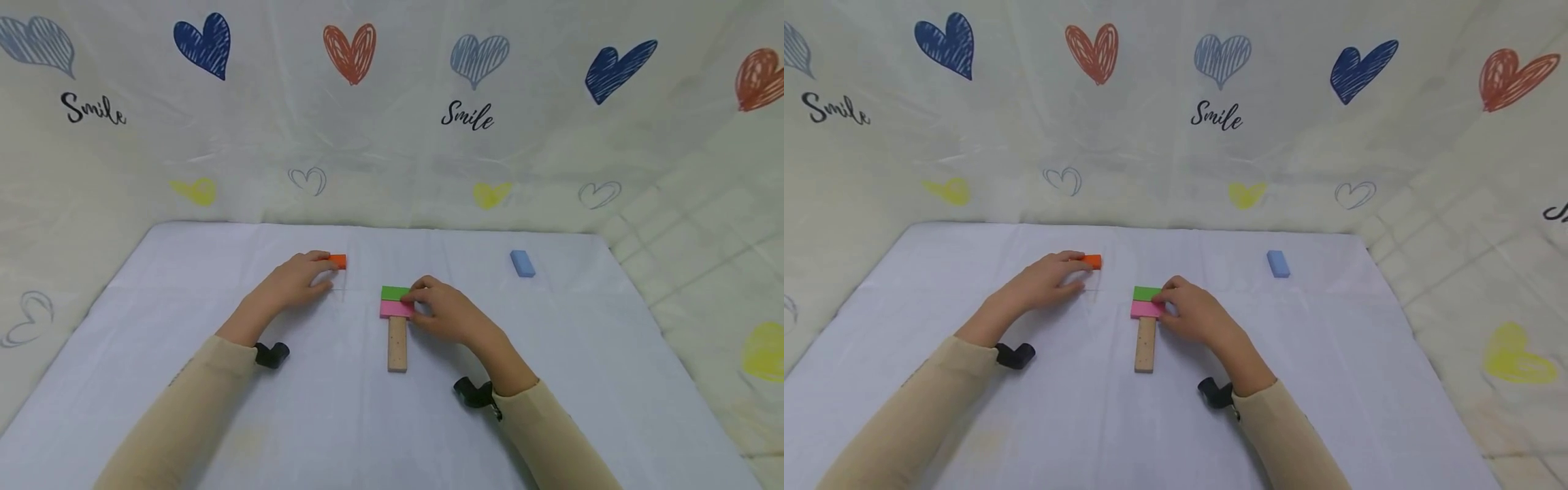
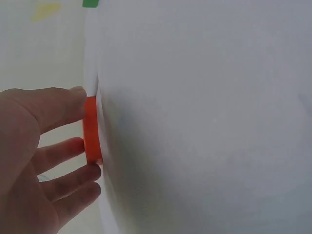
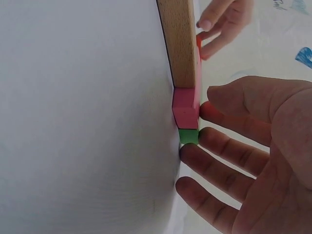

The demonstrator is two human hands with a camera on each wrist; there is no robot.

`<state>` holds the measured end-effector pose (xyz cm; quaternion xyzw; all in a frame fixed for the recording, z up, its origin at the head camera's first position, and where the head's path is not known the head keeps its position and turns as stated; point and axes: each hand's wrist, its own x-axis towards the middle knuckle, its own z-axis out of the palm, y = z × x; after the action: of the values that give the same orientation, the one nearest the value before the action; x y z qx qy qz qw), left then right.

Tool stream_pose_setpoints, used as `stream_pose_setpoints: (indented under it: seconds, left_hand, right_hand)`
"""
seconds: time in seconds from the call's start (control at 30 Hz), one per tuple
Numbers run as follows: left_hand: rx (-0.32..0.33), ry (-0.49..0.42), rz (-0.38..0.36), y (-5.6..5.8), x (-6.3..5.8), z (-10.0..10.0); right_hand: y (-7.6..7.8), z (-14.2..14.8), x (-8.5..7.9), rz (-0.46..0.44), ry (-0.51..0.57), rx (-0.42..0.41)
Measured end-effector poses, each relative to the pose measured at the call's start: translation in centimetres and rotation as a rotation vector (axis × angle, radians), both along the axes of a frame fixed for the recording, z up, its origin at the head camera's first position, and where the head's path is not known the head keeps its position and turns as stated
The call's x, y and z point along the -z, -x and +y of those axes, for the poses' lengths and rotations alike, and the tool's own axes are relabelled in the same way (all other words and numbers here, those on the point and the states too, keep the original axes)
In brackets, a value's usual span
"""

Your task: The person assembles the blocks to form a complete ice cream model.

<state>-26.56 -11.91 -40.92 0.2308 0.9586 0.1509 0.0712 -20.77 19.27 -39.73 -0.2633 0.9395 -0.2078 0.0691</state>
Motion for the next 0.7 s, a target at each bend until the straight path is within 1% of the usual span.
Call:
stream_pose_setpoints:
  seconds: [0.13, 0.27, 0.4, 0.5, 0.6, 0.7]
  left_hand:
    - [0.011, 0.009, 0.002, 0.2, 0.3, 0.0]
    - [0.012, 0.027, 0.036, 0.2, 0.6, 0.2]
    - [-0.003, -0.017, 0.067, 0.2, 0.7, 0.5]
    - [-0.014, -0.083, 0.048, 0.4, 0.9, 0.8]
    - [0.003, -0.130, 0.025, 0.6, 1.4, 1.4]
    - [0.025, -0.132, 0.010, 0.7, 1.6, 1.9]
  right_hand:
    - [0.0, 0.0, 0.0, -0.001, 0.000, 0.003]
    - [-0.1, 0.0, 0.1, -0.003, -0.001, 0.004]
    - [-0.1, 0.0, 0.0, -0.002, -0.003, 0.008]
    - [-0.1, 0.0, 0.0, -0.003, -0.004, 0.011]
    - [0.0, 0.0, -0.1, -0.002, -0.001, 0.013]
    - [0.0, 0.0, 0.0, -0.008, -0.007, 0.018]
